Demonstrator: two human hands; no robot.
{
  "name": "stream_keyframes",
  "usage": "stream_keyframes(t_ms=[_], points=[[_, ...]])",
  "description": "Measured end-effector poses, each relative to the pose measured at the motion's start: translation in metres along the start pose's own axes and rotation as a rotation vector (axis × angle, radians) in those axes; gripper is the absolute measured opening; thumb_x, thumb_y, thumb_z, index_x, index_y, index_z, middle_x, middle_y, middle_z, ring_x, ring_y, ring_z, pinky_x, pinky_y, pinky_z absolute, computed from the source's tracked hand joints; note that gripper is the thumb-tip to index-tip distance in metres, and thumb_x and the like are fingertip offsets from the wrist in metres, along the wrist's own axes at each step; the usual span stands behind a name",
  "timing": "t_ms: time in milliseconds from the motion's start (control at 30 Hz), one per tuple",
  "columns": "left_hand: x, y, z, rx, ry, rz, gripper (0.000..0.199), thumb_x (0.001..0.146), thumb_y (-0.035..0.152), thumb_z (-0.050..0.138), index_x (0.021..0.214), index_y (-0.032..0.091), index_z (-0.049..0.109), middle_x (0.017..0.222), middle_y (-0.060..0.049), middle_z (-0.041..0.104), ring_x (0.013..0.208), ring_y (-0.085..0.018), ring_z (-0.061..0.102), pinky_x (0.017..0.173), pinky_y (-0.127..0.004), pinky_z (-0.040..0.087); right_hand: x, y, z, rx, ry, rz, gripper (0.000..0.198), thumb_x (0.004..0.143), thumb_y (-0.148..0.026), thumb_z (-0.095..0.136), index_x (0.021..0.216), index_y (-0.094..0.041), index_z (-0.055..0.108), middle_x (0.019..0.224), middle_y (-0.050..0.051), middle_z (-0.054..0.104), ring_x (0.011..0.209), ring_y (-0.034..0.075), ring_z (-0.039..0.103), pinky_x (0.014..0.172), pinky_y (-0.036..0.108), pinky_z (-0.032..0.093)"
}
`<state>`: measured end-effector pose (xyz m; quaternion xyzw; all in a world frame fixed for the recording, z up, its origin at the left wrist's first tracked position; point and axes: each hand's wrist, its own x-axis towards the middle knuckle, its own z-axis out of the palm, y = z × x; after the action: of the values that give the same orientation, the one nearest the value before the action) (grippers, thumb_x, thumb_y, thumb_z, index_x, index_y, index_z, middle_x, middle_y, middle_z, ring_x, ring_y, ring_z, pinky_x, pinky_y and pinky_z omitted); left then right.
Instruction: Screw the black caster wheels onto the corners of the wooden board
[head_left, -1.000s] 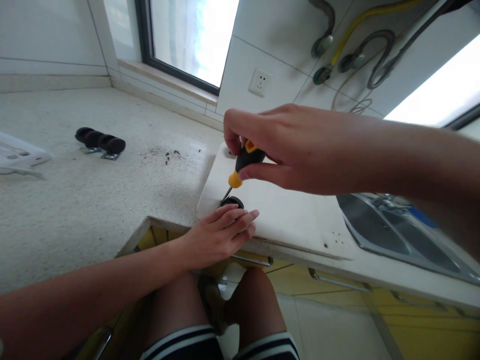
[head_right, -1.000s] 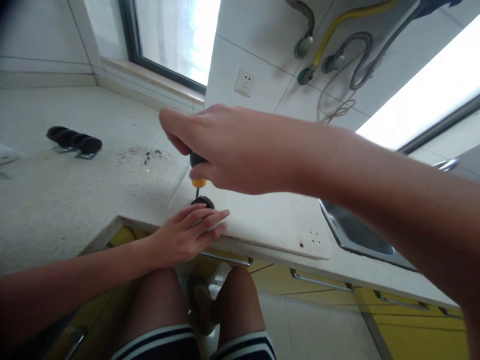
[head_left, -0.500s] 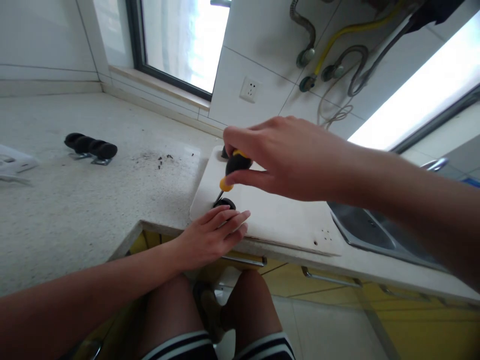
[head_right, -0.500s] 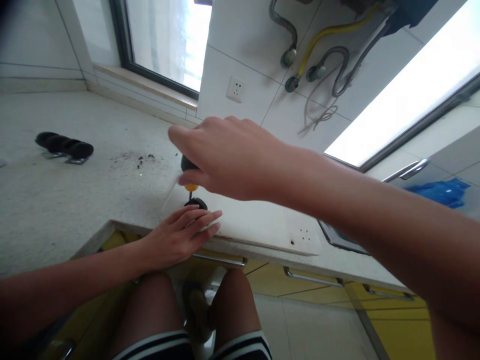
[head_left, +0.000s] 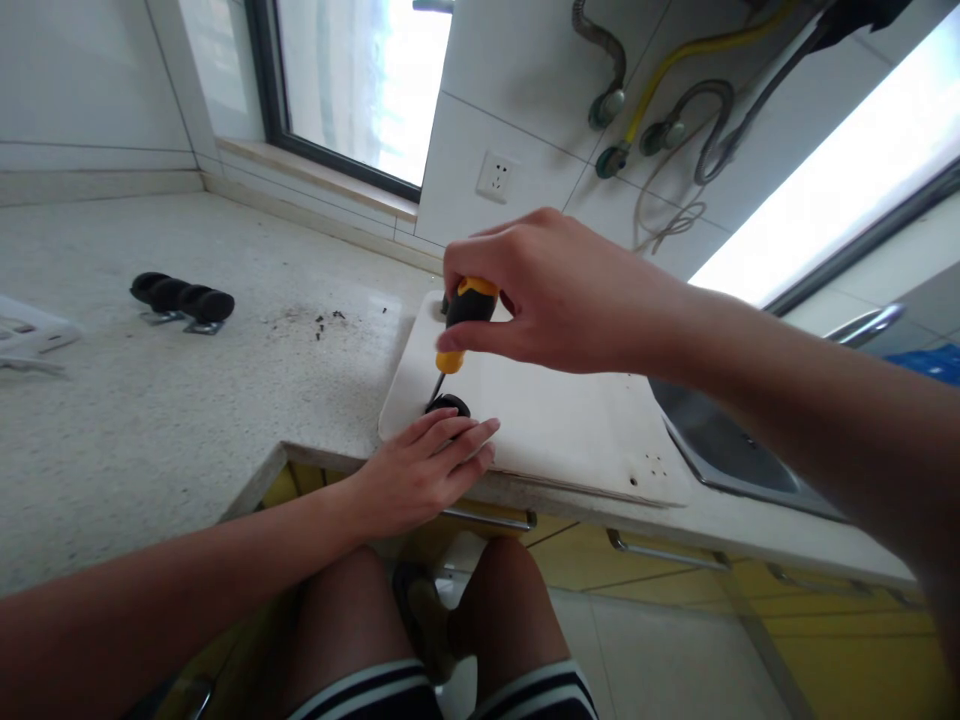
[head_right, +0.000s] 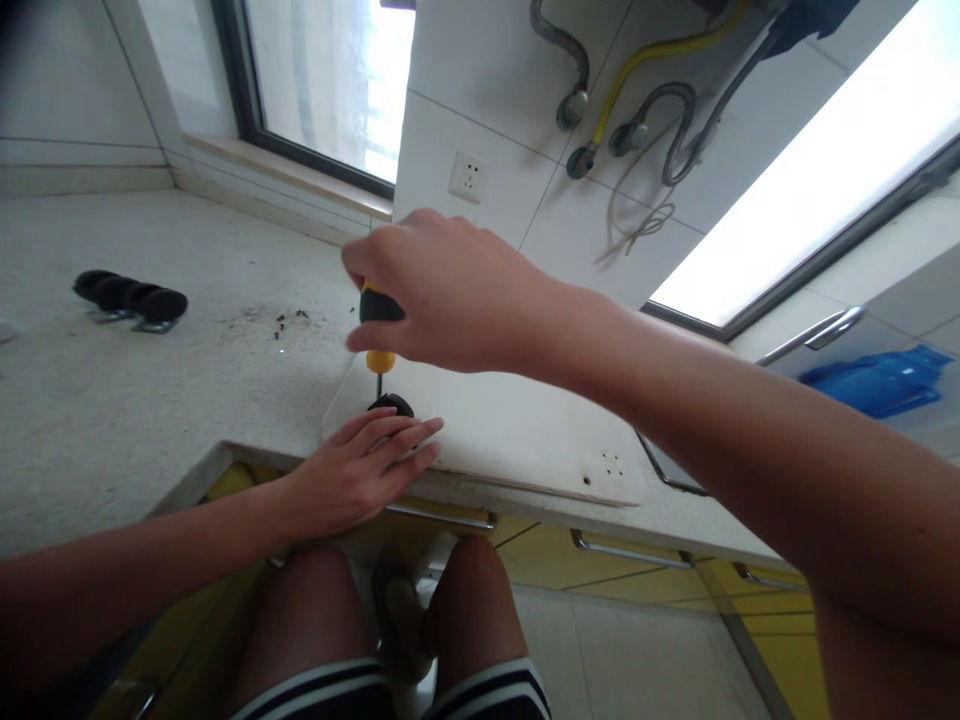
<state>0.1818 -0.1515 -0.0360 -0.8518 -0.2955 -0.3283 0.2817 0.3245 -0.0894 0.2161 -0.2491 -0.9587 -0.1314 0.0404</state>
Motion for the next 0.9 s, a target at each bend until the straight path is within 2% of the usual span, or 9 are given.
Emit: stream_keyframes(t_ms=[33, 100, 200, 333, 467, 567, 700, 800, 900], points=[[0.0, 0.0, 0.0, 0.001, 0.0, -0.001, 0.028, 0.105, 0.017, 0.069, 0.131, 0.019, 0.08, 0.157, -0.009, 0.073, 0.134, -0.027, 0.064, 0.124, -0.042, 0.048, 0.0, 0.001, 0.0, -0.006, 0.031, 0.03, 0.047, 0.105, -0.067, 0.069, 0.094, -0.022, 0.072, 0.089, 0.008, 0.074, 0.081, 0.022, 0.063, 0.075, 0.035, 0.036], [0.0, 0.0, 0.0, -0.002, -0.007, -0.005, 0.028, 0.105, 0.018, 0.07, 0.13, 0.019, 0.081, 0.157, -0.009, 0.073, 0.134, -0.027, 0.064, 0.124, -0.042, 0.048, 0.0, 0.002, 0.002, -0.01, 0.08, 0.042, 0.05, 0.107, -0.07, 0.064, 0.097, -0.022, 0.073, 0.088, 0.008, 0.073, 0.081, 0.023, 0.063, 0.074, 0.035, 0.035], [0.0, 0.0, 0.001, -0.008, -0.013, -0.006, 0.027, 0.105, 0.019, 0.072, 0.131, 0.019, 0.081, 0.157, -0.01, 0.073, 0.134, -0.027, 0.064, 0.125, -0.042, 0.047, -0.002, 0.003, 0.006, 0.021, 0.024, -0.08, 0.035, 0.108, -0.058, 0.068, 0.117, -0.025, 0.073, 0.099, 0.006, 0.076, 0.085, 0.022, 0.064, 0.076, 0.034, 0.036], [-0.001, 0.0, 0.004, -0.003, 0.011, -0.003, 0.028, 0.104, 0.021, 0.074, 0.131, 0.018, 0.081, 0.156, -0.011, 0.073, 0.133, -0.028, 0.064, 0.124, -0.043, 0.047, -0.004, 0.007, 0.009, 0.0, 0.069, 0.021, 0.04, 0.11, -0.062, 0.061, 0.118, -0.024, 0.071, 0.092, 0.005, 0.074, 0.085, 0.023, 0.063, 0.079, 0.034, 0.037], [-0.002, 0.0, 0.004, 0.0, 0.006, 0.0, 0.028, 0.105, 0.023, 0.073, 0.131, 0.019, 0.081, 0.156, -0.01, 0.074, 0.132, -0.028, 0.064, 0.123, -0.043, 0.049, -0.006, 0.012, 0.01, 0.056, -0.021, -0.07, 0.037, 0.106, -0.052, 0.072, 0.127, -0.022, 0.066, 0.1, 0.005, 0.076, 0.087, 0.021, 0.063, 0.082, 0.033, 0.038], [-0.001, -0.001, 0.003, 0.008, 0.006, -0.001, 0.027, 0.107, 0.022, 0.069, 0.13, 0.02, 0.082, 0.156, -0.008, 0.075, 0.133, -0.027, 0.064, 0.122, -0.043, 0.05, -0.01, 0.012, 0.011, 0.021, 0.05, 0.013, 0.037, 0.108, -0.054, 0.069, 0.124, -0.021, 0.067, 0.101, 0.007, 0.075, 0.089, 0.022, 0.063, 0.082, 0.034, 0.039], [0.0, -0.001, 0.001, 0.011, 0.002, 0.003, 0.027, 0.108, 0.021, 0.066, 0.13, 0.02, 0.081, 0.156, -0.007, 0.075, 0.133, -0.027, 0.064, 0.122, -0.042, 0.051, -0.013, 0.007, 0.011, 0.092, -0.015, -0.121, 0.035, 0.107, -0.045, 0.071, 0.133, -0.023, 0.062, 0.121, 0.008, 0.077, 0.092, 0.02, 0.064, 0.081, 0.032, 0.04], [0.001, -0.001, 0.0, 0.016, 0.001, 0.006, 0.026, 0.108, 0.02, 0.066, 0.129, 0.02, 0.081, 0.155, -0.007, 0.075, 0.132, -0.027, 0.064, 0.122, -0.042, 0.051, -0.012, 0.001, 0.009, 0.048, 0.043, -0.049, 0.034, 0.11, -0.049, 0.067, 0.131, -0.022, 0.062, 0.11, 0.007, 0.077, 0.092, 0.022, 0.066, 0.08, 0.033, 0.039], [0.001, -0.001, 0.0, 0.015, 0.006, 0.002, 0.026, 0.107, 0.02, 0.067, 0.129, 0.02, 0.081, 0.156, -0.007, 0.074, 0.132, -0.026, 0.063, 0.123, -0.042, 0.05, -0.009, -0.003, 0.005, 0.074, -0.044, -0.108, 0.039, 0.108, -0.046, 0.071, 0.138, -0.023, 0.059, 0.11, 0.006, 0.078, 0.091, 0.021, 0.067, 0.079, 0.032, 0.039]])
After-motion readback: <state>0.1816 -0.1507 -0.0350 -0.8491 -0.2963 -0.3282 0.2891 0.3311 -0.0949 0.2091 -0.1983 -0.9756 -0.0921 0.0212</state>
